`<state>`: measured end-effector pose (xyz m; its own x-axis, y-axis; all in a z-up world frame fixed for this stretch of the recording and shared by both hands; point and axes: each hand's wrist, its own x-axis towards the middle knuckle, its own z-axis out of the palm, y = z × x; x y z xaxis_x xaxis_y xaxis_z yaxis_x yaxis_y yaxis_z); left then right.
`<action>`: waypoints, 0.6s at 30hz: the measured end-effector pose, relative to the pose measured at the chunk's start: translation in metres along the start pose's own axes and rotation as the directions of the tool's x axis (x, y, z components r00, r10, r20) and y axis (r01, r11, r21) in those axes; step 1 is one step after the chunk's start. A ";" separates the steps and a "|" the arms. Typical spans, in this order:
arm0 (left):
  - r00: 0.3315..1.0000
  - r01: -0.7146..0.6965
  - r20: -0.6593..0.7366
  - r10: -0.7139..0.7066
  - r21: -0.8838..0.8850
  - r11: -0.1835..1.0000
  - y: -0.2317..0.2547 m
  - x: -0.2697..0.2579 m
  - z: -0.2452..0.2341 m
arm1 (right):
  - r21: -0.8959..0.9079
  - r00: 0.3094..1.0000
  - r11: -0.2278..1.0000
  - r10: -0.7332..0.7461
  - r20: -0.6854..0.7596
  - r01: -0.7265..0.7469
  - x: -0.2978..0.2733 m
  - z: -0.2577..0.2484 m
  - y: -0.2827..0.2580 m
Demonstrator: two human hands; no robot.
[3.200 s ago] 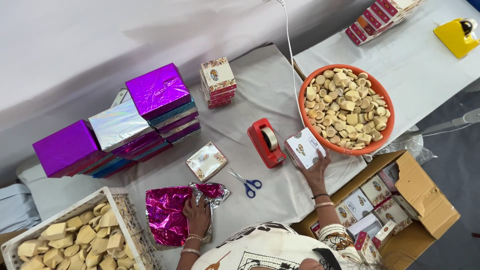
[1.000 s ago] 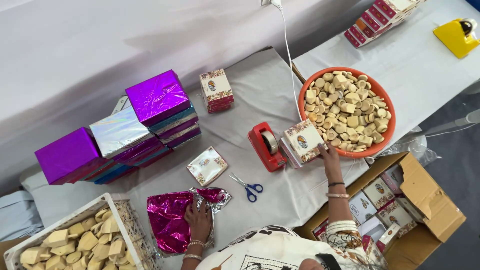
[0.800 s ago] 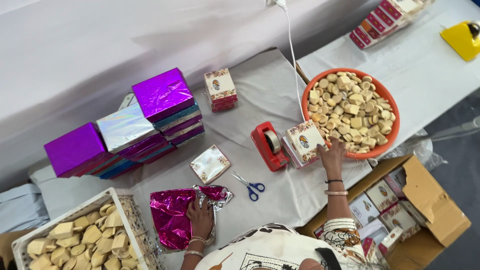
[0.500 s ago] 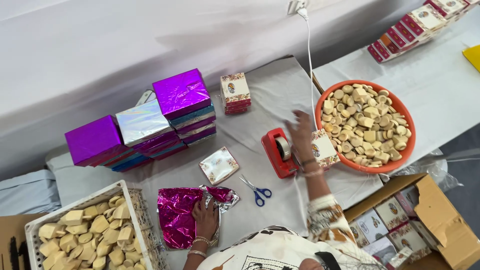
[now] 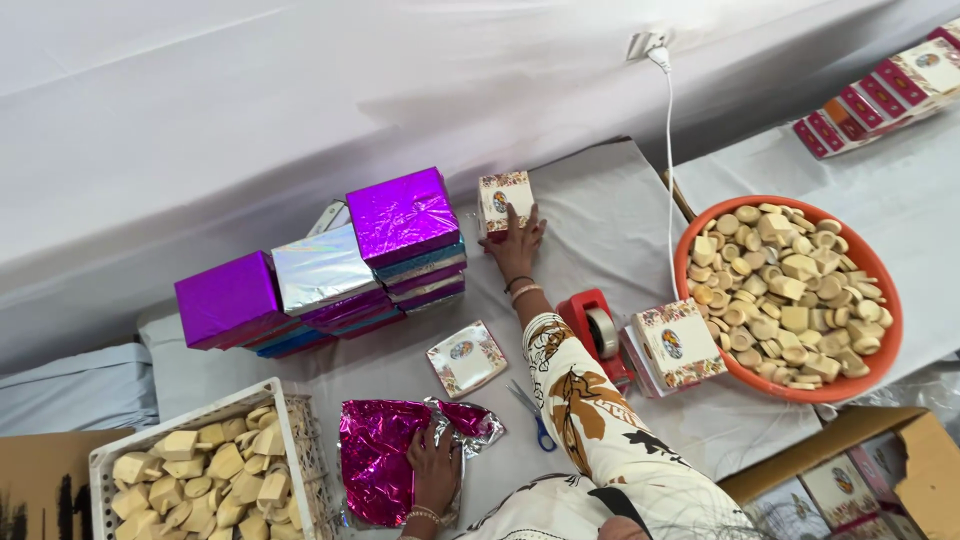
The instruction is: The person wraps small boxes with shiny pink foil paper. They use scissors to trim the excess paper and a tape dispenser to secure the wrapping. The wrapped boxes are placed in a stack on the table.
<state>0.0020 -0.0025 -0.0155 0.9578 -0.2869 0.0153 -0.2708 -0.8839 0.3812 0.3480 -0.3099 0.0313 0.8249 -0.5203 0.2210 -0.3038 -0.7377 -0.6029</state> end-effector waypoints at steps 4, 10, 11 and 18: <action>0.999 0.016 0.041 -0.015 -0.013 1.000 0.006 0.001 -0.010 | 0.054 0.991 0.997 -0.057 -0.124 0.064 0.001 -0.004 0.003; 0.991 0.033 0.128 -0.032 -0.004 0.999 0.004 0.001 -0.004 | 0.227 0.989 0.973 -0.001 -0.145 0.034 -0.002 -0.070 -0.001; 0.993 0.030 0.117 -0.032 0.014 0.999 0.004 0.001 -0.005 | 0.280 0.974 0.951 -0.070 -0.214 0.130 -0.009 -0.085 0.003; 0.994 0.028 0.100 -0.033 0.046 0.999 -0.002 0.001 0.004 | 0.244 0.916 0.923 -0.203 -0.345 0.297 -0.111 -0.259 0.066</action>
<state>0.0032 -0.0031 -0.0201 0.9517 -0.2933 -0.0902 -0.2476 -0.9077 0.3388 0.1126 -0.4121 0.1656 0.6530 -0.4752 0.5898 0.0804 -0.7308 -0.6778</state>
